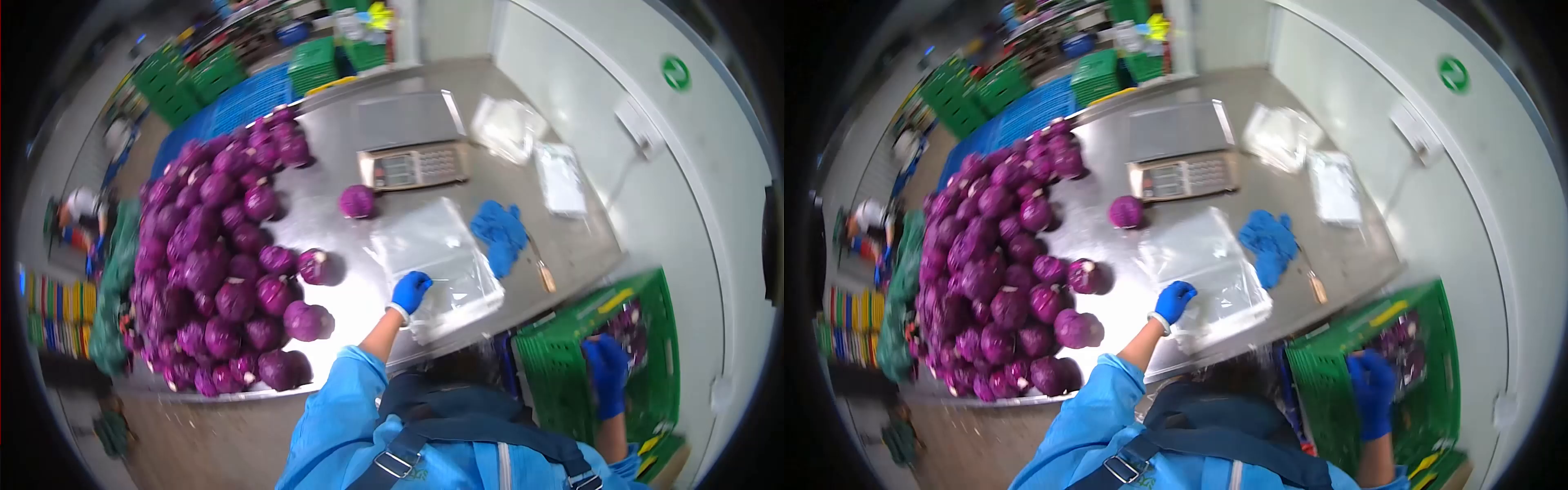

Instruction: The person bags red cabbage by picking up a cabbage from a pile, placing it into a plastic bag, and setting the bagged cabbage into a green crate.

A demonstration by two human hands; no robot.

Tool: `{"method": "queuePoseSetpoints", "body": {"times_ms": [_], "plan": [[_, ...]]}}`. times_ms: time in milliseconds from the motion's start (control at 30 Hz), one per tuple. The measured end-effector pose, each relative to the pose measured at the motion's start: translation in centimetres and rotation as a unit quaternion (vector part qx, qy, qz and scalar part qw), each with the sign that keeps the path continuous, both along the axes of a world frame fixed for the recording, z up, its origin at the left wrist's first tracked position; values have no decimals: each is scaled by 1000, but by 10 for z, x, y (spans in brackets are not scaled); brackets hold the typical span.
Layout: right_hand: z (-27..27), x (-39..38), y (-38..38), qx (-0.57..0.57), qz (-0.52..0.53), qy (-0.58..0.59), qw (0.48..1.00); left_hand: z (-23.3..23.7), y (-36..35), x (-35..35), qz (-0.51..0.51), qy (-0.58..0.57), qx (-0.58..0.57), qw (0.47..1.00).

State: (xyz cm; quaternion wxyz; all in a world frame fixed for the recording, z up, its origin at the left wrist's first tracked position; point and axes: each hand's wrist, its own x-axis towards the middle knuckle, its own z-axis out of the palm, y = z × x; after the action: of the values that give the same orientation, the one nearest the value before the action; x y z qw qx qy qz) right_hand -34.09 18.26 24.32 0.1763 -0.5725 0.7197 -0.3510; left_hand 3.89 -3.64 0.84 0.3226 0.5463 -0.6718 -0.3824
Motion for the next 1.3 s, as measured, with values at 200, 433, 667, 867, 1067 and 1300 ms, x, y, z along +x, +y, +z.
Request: {"method": "queuePoseSetpoints", "body": {"times_ms": [200, 433, 667, 867, 1067, 1300], "plan": [[-46, 221, -128, -76, 422, 138, 893, 79, 31, 37, -9, 83, -122, 989], [-127, 257, -174, 223, 537, 143, 801, 65, 81, 91, -67, -133, -159, 976], [-75, 416, -269, 49, 500, -18, 865, 55, 75, 84, -13, -145, -117, 982], [-119, 601, -347, 128, 611, 79, 777, 93, 59, 86, 72, -138, -146, 977], [-186, 639, -393, 284, 557, -36, 780, 97, 74, 73, 119, -89, -87, 985], [-108, 447, -365, 557, 416, -586, 417, 84, 72, 71, 64, -157, -109, 979]]}}
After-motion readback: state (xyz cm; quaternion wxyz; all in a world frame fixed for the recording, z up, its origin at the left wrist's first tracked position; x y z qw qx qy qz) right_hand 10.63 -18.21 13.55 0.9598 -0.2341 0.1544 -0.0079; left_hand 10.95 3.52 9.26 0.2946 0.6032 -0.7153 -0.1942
